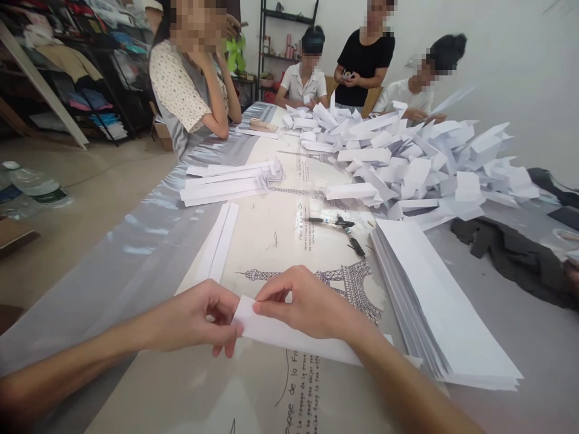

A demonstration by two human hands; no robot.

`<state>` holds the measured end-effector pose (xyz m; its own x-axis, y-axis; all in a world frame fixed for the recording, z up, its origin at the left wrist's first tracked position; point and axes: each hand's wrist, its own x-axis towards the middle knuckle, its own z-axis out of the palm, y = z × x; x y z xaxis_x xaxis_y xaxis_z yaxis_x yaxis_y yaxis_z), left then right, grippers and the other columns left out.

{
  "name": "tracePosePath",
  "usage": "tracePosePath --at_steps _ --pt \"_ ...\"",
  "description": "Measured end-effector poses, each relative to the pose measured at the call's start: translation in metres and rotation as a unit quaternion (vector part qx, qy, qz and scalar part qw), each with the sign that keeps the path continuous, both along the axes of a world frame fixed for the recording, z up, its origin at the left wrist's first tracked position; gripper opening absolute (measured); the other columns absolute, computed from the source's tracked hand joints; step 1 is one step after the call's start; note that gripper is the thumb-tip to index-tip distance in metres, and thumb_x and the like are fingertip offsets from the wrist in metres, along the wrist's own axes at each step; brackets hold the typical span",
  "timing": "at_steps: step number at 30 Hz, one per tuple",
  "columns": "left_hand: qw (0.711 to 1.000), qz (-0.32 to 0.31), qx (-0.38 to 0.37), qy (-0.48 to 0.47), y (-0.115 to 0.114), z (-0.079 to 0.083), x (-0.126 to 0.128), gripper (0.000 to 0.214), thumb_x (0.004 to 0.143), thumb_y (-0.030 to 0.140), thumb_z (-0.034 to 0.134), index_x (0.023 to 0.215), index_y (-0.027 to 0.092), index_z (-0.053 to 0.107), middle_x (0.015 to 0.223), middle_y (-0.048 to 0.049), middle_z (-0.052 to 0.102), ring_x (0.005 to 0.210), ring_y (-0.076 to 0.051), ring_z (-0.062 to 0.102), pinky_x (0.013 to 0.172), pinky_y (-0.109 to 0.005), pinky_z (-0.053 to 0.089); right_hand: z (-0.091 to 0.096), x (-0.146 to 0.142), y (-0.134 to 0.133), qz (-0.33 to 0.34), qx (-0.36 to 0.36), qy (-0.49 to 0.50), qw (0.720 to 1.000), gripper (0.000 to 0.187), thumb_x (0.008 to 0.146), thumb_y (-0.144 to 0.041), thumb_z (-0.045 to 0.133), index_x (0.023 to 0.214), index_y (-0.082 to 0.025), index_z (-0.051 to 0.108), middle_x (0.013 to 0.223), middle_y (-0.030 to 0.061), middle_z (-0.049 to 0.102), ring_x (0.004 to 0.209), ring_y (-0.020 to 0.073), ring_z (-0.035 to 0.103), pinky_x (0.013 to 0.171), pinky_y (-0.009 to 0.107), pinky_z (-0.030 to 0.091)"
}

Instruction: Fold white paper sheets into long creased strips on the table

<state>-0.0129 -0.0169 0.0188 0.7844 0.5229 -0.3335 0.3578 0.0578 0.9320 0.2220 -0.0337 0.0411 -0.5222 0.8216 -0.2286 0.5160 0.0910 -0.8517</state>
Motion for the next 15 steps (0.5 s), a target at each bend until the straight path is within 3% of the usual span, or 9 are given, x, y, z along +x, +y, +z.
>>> tracePosePath --at_steps 5,10,15 --pt "1.000 -0.006 0.010 0.021 0.004 0.001 -0.004 0.025 0.092 0.025 0.062 0.069 0.016 0.067 0.070 -0.0003 0.075 0.057 -0.009 0.061 0.048 -0.018 0.036 0.004 0.012 0.004 -0.007 0.008 0.005 1.000 0.018 0.093 -0.030 0.069 0.080 -0.023 0.078 0.075 -0.0020 0.070 0.066 0.0120 0.051 0.061 0.028 0.038" --pt "0.999 0.026 0.027 0.008 0.011 -0.003 -0.007 0.018 0.091 0.026 0.062 0.079 0.017 0.070 0.076 -0.0022 0.076 0.063 -0.012 0.064 0.055 -0.021 0.047 0.009 0.032 0.008 -0.059 0.041 -0.003 0.997 0.027 0.094 -0.037 0.069 0.072 -0.022 0.075 0.068 -0.0016 0.064 0.064 0.0129 0.046 0.061 0.030 0.037" --pt "0.999 0.038 0.001 -0.026 0.006 -0.004 0.001 0.017 0.090 0.032 0.068 0.082 0.016 0.070 0.078 -0.0031 0.077 0.060 -0.011 0.063 0.056 -0.021 0.048 0.002 0.022 0.002 -0.025 0.017 0.000 1.000 0.024 0.095 -0.038 0.067 0.080 -0.023 0.078 0.074 -0.0009 0.069 0.065 0.0129 0.050 0.062 0.030 0.038"
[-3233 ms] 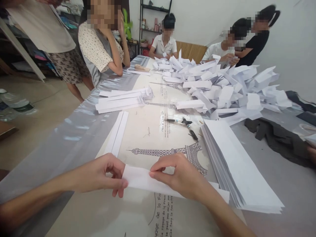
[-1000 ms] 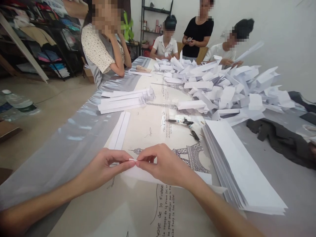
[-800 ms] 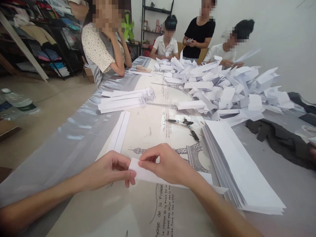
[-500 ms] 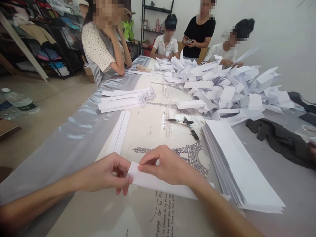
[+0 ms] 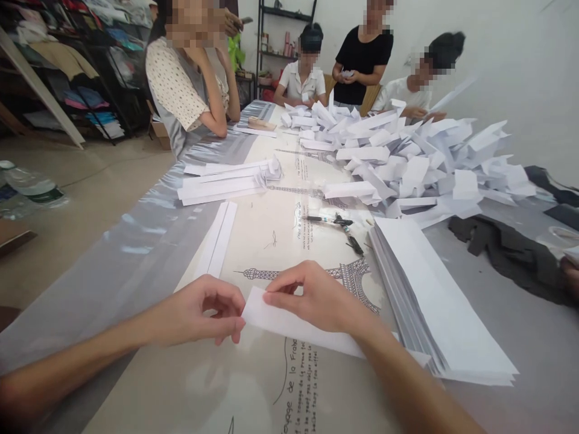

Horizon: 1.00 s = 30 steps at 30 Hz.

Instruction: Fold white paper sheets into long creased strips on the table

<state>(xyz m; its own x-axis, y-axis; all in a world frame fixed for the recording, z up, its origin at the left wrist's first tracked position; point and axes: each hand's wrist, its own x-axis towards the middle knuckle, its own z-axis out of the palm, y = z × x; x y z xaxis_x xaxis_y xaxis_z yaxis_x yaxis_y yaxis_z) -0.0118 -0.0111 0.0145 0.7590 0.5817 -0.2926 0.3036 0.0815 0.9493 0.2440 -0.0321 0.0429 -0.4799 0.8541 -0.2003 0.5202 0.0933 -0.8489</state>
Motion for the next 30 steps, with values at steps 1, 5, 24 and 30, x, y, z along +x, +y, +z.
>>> tracePosePath --at_steps 1,5,24,30 --pt "1.000 0.001 -0.013 -0.001 -0.001 -0.001 0.002 0.018 0.089 0.031 0.069 0.080 0.016 0.069 0.076 -0.0030 0.076 0.058 -0.010 0.062 0.055 -0.020 0.047 -0.001 -0.003 -0.001 0.002 -0.005 0.002 1.000 0.023 0.095 -0.039 0.068 0.081 -0.024 0.079 0.075 -0.0009 0.070 0.065 0.0129 0.050 0.062 0.029 0.039" --pt "0.999 -0.002 -0.052 -0.006 -0.003 -0.003 0.004 0.015 0.088 0.028 0.069 0.079 0.016 0.069 0.073 -0.0023 0.076 0.054 -0.008 0.056 0.051 -0.018 0.041 -0.001 -0.009 -0.004 0.001 -0.006 0.000 1.000 0.025 0.095 -0.041 0.068 0.081 -0.024 0.079 0.073 -0.0010 0.068 0.065 0.0130 0.050 0.062 0.029 0.040" --pt "0.999 -0.022 -0.046 -0.006 -0.003 -0.002 0.002 0.018 0.090 0.032 0.067 0.081 0.016 0.067 0.066 0.0000 0.071 0.050 -0.007 0.050 0.049 -0.018 0.037 -0.001 -0.007 -0.007 0.001 -0.011 0.010 1.000 0.026 0.095 -0.042 0.067 0.080 -0.023 0.079 0.074 -0.0006 0.068 0.065 0.0131 0.048 0.062 0.029 0.038" --pt "0.999 -0.033 -0.022 0.032 0.005 0.002 -0.007 0.008 0.085 0.023 0.065 0.087 0.017 0.070 0.060 0.0035 0.064 0.050 -0.009 0.049 0.048 -0.020 0.036 0.005 0.005 -0.003 -0.018 0.013 -0.004 1.000 0.033 0.096 -0.041 0.064 0.070 -0.022 0.073 0.066 -0.0012 0.059 0.063 0.0133 0.042 0.060 0.031 0.035"
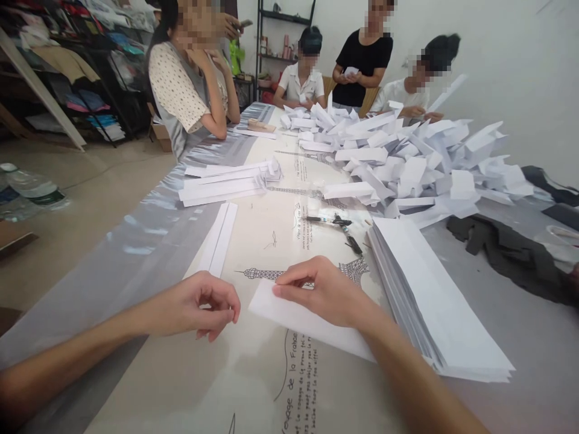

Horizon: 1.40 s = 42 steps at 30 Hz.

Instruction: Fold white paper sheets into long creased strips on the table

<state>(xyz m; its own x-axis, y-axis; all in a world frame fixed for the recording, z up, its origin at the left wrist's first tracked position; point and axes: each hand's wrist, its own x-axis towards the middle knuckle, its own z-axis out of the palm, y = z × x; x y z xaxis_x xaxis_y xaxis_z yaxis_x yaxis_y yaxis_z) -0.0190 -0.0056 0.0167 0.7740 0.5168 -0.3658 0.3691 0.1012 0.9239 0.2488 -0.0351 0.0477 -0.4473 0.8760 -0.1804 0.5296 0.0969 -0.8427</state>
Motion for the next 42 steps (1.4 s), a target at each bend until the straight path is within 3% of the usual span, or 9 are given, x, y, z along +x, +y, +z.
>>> tracePosePath --at_steps 4,9,18,23,29,33,37,39,42 --pt "1.000 0.009 0.023 -0.017 -0.005 0.000 0.005 0.016 0.090 0.031 0.065 0.084 0.017 0.068 0.064 0.0016 0.066 0.054 -0.009 0.050 0.052 -0.021 0.038 -0.002 -0.005 -0.002 0.013 -0.004 0.000 1.000 0.031 0.096 -0.042 0.065 0.074 -0.023 0.075 0.068 -0.0011 0.062 0.064 0.0134 0.044 0.060 0.030 0.036" --pt "0.999 -0.004 -0.010 -0.032 -0.009 -0.008 0.008 0.027 0.093 0.041 0.066 0.082 0.016 0.070 0.055 0.0048 0.057 0.046 -0.007 0.035 0.047 -0.022 0.025 -0.006 -0.011 -0.004 0.020 -0.007 0.004 1.000 0.031 0.095 -0.043 0.065 0.074 -0.023 0.077 0.068 -0.0014 0.062 0.064 0.0135 0.045 0.060 0.030 0.037" --pt "0.998 0.040 0.033 -0.033 0.001 -0.002 0.001 0.022 0.091 0.039 0.069 0.090 0.017 0.071 0.057 0.0044 0.059 0.050 -0.009 0.049 0.050 -0.022 0.034 0.000 -0.001 -0.001 -0.018 0.012 0.000 1.000 0.029 0.094 -0.041 0.067 0.073 -0.022 0.075 0.068 -0.0007 0.062 0.064 0.0140 0.046 0.060 0.030 0.037" --pt "0.999 0.027 0.003 -0.046 -0.010 -0.007 0.012 0.029 0.091 0.039 0.069 0.074 0.016 0.063 0.056 0.0043 0.058 0.047 -0.006 0.040 0.048 -0.021 0.028 -0.003 -0.012 -0.006 0.007 0.015 0.000 1.000 0.031 0.096 -0.040 0.063 0.074 -0.022 0.076 0.071 -0.0004 0.066 0.067 0.0143 0.051 0.062 0.030 0.041" --pt "0.997 0.054 -0.001 -0.048 -0.001 -0.005 0.003 0.019 0.090 0.036 0.069 0.090 0.017 0.071 0.050 0.0083 0.048 0.045 -0.007 0.038 0.047 -0.020 0.034 0.000 0.003 -0.002 -0.029 0.029 -0.003 0.999 0.028 0.094 -0.044 0.067 0.079 -0.023 0.079 0.076 0.0011 0.071 0.070 0.0164 0.058 0.063 0.031 0.044" --pt "0.994 0.071 0.057 -0.060 0.000 0.004 0.004 0.016 0.089 0.033 0.070 0.089 0.018 0.067 0.065 0.0039 0.060 0.060 -0.010 0.052 0.056 -0.021 0.041 0.003 0.006 -0.002 -0.045 0.040 0.001 0.998 0.026 0.094 -0.045 0.068 0.082 -0.024 0.079 0.079 0.0014 0.074 0.071 0.0167 0.060 0.064 0.031 0.045" --pt "0.994 0.071 0.030 -0.075 -0.008 0.001 0.014 0.019 0.090 0.035 0.071 0.089 0.017 0.066 0.083 -0.0013 0.073 0.060 -0.009 0.055 0.059 -0.022 0.043 -0.001 -0.009 -0.008 -0.020 0.047 -0.017 0.999 0.027 0.097 -0.041 0.064 0.081 -0.025 0.078 0.080 0.0005 0.074 0.073 0.0163 0.062 0.068 0.030 0.049" --pt "0.992 0.094 0.021 -0.078 -0.008 -0.005 0.014 0.019 0.092 0.034 0.069 0.086 0.016 0.065 0.084 -0.0031 0.076 0.057 -0.009 0.056 0.059 -0.023 0.043 -0.003 -0.012 -0.011 -0.030 0.073 -0.031 0.996 0.019 0.095 -0.043 0.068 0.096 -0.028 0.079 0.087 0.0008 0.075 0.078 0.0175 0.064 0.072 0.031 0.052" --pt "0.985 0.146 0.050 -0.079 0.001 -0.008 0.008 0.021 0.093 0.035 0.069 0.087 0.016 0.065 0.083 -0.0043 0.078 0.056 -0.009 0.057 0.061 -0.024 0.043 -0.005 -0.005 -0.012 -0.034 0.146 -0.051 0.987 0.044 0.087 -0.044 0.078 0.129 -0.033 0.069 0.110 0.0041 0.072 0.090 0.0209 0.066 0.082 0.036 0.055"
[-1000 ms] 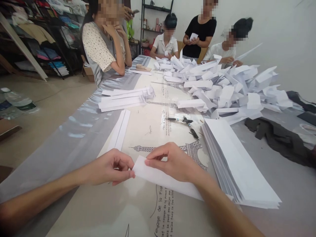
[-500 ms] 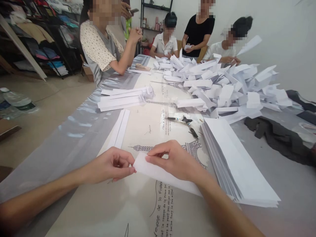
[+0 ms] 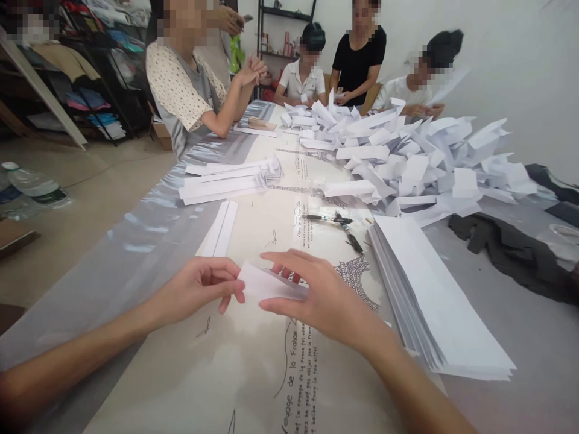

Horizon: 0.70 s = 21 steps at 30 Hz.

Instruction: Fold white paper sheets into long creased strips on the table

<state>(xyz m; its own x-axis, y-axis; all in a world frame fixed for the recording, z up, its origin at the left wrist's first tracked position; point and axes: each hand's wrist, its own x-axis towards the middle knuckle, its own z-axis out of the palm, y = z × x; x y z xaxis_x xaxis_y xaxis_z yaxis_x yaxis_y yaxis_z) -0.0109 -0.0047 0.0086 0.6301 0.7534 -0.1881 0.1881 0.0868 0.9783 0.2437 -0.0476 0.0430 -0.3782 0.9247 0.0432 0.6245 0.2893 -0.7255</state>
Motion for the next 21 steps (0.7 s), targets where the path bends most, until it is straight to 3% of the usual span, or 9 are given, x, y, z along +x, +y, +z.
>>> tracePosePath --at_steps 1,5,9,11,13,15,18,21 --pt "1.000 0.016 0.009 0.002 0.004 0.000 -0.003 0.021 0.093 0.036 0.069 0.088 0.016 0.064 0.083 -0.0043 0.078 0.056 -0.009 0.057 0.061 -0.024 0.043 0.000 0.005 0.001 0.011 0.022 -0.008 1.000 0.047 0.088 -0.041 0.078 0.133 -0.034 0.066 0.116 0.0054 0.070 0.094 0.0218 0.066 0.085 0.038 0.055" --pt "0.997 0.064 0.030 0.010 0.014 0.005 -0.012 0.026 0.092 0.038 0.071 0.106 0.017 0.063 0.080 -0.0032 0.078 0.056 -0.010 0.057 0.059 -0.025 0.040 0.000 0.025 0.007 0.040 0.052 -0.028 0.997 0.021 0.097 -0.032 0.065 0.117 -0.029 0.071 0.118 0.0077 0.067 0.098 0.0232 0.065 0.082 0.038 0.055" --pt "0.996 0.065 0.053 -0.005 0.016 0.006 -0.014 0.051 0.094 0.036 0.069 0.139 0.022 0.052 0.079 -0.0004 0.076 0.058 -0.012 0.058 0.065 -0.026 0.045 -0.001 0.036 0.013 0.024 -0.042 -0.085 0.995 0.012 0.097 -0.038 0.063 0.096 -0.026 0.065 0.096 0.0020 0.067 0.081 0.0198 0.060 0.072 0.035 0.049" --pt "0.997 0.052 0.058 0.004 0.016 0.005 -0.014 0.041 0.094 0.038 0.068 0.130 0.021 0.059 0.079 -0.0005 0.074 0.060 -0.012 0.058 0.065 -0.026 0.044 -0.002 0.040 0.013 0.032 -0.089 -0.110 0.989 0.016 0.099 -0.039 0.060 0.091 -0.025 0.058 0.085 -0.0013 0.063 0.075 0.0179 0.056 0.066 0.032 0.042" --pt "0.997 0.028 0.067 0.030 0.017 0.005 -0.015 0.024 0.092 0.040 0.069 0.102 0.018 0.067 0.076 0.0001 0.069 0.063 -0.012 0.056 0.062 -0.025 0.041 -0.001 0.044 0.013 0.041 -0.113 -0.113 0.986 0.021 0.100 -0.040 0.057 0.087 -0.025 0.052 0.078 -0.0035 0.055 0.068 0.0158 0.049 0.061 0.029 0.035" --pt "0.993 0.012 0.102 0.052 0.018 0.007 -0.016 0.028 0.090 0.041 0.071 0.078 0.018 0.063 0.072 0.0021 0.058 0.065 -0.011 0.050 0.062 -0.024 0.038 0.003 0.049 0.011 0.040 -0.127 -0.081 0.988 0.027 0.101 -0.043 0.057 0.083 -0.024 0.048 0.073 -0.0047 0.049 0.063 0.0140 0.042 0.058 0.028 0.030" --pt "0.985 0.032 0.166 0.047 0.019 0.013 -0.018 0.033 0.088 0.040 0.073 0.068 0.017 0.060 0.079 0.0018 0.049 0.072 -0.012 0.045 0.067 -0.025 0.039 0.011 0.053 0.008 0.040 -0.194 0.012 0.980 0.029 0.098 -0.049 0.062 0.087 -0.024 0.050 0.076 -0.0043 0.054 0.063 0.0130 0.044 0.056 0.027 0.032" --pt "0.990 0.020 0.131 0.044 0.019 0.016 -0.019 0.035 0.090 0.043 0.070 0.069 0.018 0.060 0.079 0.0012 0.049 0.073 -0.013 0.047 0.067 -0.025 0.040 0.015 0.051 0.008 0.052 -0.291 0.088 0.951 0.030 0.097 -0.051 0.064 0.110 -0.026 0.056 0.090 -0.0005 0.068 0.068 0.0152 0.058 0.056 0.026 0.040"
